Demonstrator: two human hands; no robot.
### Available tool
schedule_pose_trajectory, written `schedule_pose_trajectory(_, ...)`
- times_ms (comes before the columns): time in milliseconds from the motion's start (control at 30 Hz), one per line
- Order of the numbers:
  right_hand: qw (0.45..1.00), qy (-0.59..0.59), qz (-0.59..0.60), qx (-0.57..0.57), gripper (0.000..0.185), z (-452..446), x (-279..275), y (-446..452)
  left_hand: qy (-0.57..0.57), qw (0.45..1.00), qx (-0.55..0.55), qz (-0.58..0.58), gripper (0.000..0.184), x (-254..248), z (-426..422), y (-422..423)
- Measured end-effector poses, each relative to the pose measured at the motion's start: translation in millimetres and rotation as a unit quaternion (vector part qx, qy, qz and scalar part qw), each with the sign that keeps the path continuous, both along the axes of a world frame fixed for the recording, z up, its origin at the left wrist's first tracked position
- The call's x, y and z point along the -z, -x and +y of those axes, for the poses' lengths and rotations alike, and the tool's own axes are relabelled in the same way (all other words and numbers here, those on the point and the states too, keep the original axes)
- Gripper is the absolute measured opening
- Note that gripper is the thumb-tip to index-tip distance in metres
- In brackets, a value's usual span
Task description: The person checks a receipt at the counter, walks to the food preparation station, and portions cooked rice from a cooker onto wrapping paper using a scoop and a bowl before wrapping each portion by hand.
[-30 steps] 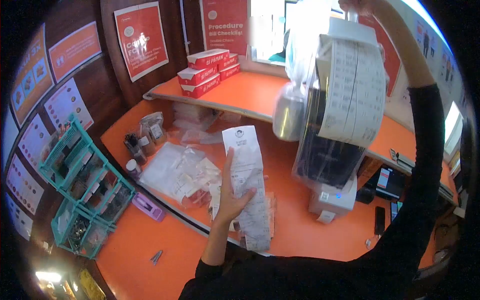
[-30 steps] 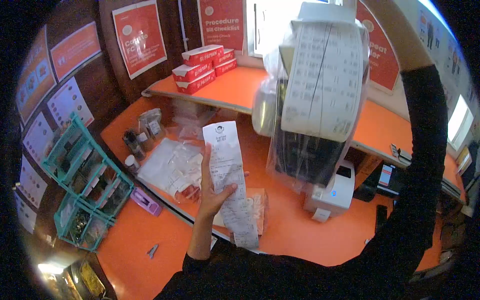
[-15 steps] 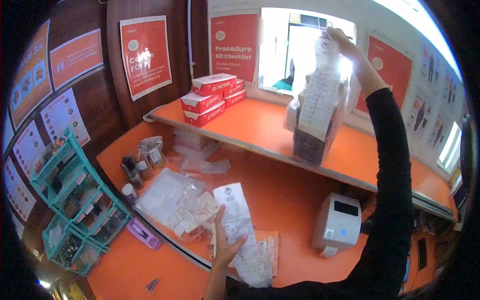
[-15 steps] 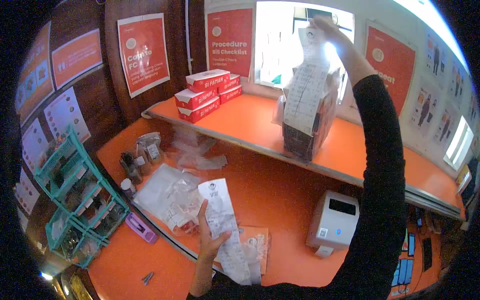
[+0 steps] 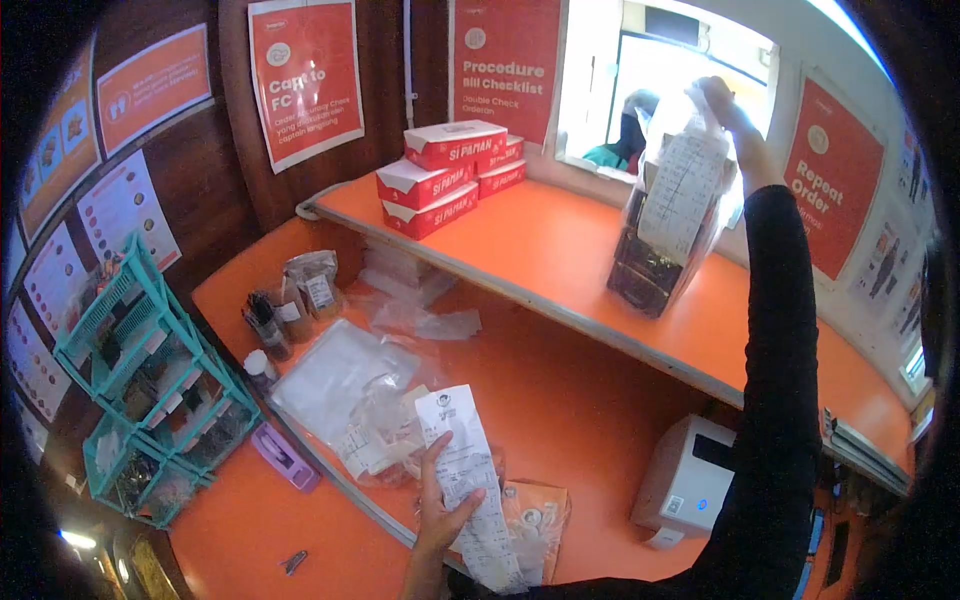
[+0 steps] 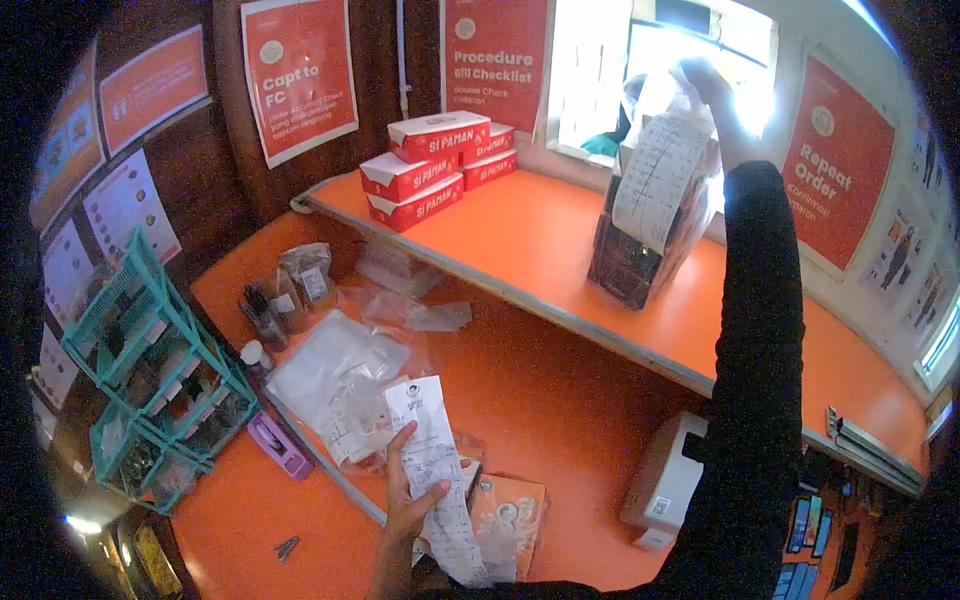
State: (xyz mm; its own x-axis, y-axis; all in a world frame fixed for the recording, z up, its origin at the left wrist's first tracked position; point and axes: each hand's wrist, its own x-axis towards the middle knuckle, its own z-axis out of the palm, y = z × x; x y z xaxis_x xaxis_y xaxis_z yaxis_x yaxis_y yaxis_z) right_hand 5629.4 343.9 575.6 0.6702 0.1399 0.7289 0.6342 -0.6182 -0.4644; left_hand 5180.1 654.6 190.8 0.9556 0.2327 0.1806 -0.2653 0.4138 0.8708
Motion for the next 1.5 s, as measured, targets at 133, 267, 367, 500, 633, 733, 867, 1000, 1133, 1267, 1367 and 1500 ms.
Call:
schedule_pose_trajectory(133, 0.997, 0.048, -0.025, 0.061, 0.039, -0.2, 19.8, -1.1, -0.118, 0.992, -0.048, 0.006, 0.080, -4.5, -4.7, -4.6)
schedule_pose_trajectory(267, 0.984, 0.092, -0.099, 0.118, 0.046, 6.1, 39.0, 35.3, -0.215, 0.971, -0.086, -0.068, 0.087, -7.2, -8.4, -16.7)
schedule_pose_trajectory(367, 0.983, 0.085, -0.143, 0.075, 0.052, 21.8, 70.4, 105.9, -0.243, 0.959, -0.105, -0.107, 0.090, -19.2, -19.4, -18.7)
schedule_pose_trajectory(500, 0.989, 0.065, 0.056, -0.122, 0.060, 55.5, 149.5, 250.8, -0.124, 0.984, 0.003, -0.130, 0.099, -49.3, -50.3, -6.1)
schedule_pose_trajectory(633, 0.901, -0.057, 0.307, -0.302, 0.064, 78.7, 243.9, 348.1, -0.082, 0.979, 0.083, -0.169, 0.106, -56.3, -83.8, -4.5)
schedule_pose_trajectory(733, 0.882, -0.201, 0.278, -0.324, 0.061, 65.4, 262.9, 358.9, -0.125, 0.967, 0.152, -0.161, 0.104, -50.4, -101.3, 2.0)
schedule_pose_trajectory(867, 0.920, -0.265, 0.175, -0.230, 0.040, 35.2, 249.9, 358.1, -0.186, 0.947, 0.220, -0.139, 0.100, -37.2, -121.0, 19.1)
schedule_pose_trajectory(1000, 0.949, -0.224, 0.136, -0.173, 0.022, 5.6, 244.2, 353.2, -0.057, 0.954, 0.286, -0.071, 0.097, -29.9, -138.0, 48.4)
schedule_pose_trajectory(1133, 0.971, -0.189, 0.092, -0.109, 0.014, -10.1, 249.5, 347.1, -0.158, 0.944, 0.287, -0.029, 0.077, 1.8, -139.8, 58.5)
schedule_pose_trajectory(1267, 0.965, -0.210, 0.101, -0.118, 0.017, -18.7, 247.2, 352.2, -0.105, 0.929, 0.350, 0.051, 0.064, 17.5, -144.0, 68.5)
schedule_pose_trajectory(1367, 0.951, -0.243, 0.144, -0.124, 0.020, -21.2, 244.8, 357.6, -0.090, 0.921, 0.369, 0.081, 0.059, 16.7, -145.8, 70.8)
schedule_pose_trajectory(1500, 0.961, -0.225, 0.104, -0.126, 0.021, -26.2, 251.5, 353.0, -0.049, 0.913, 0.389, 0.114, 0.056, 3.5, -147.4, 74.3)
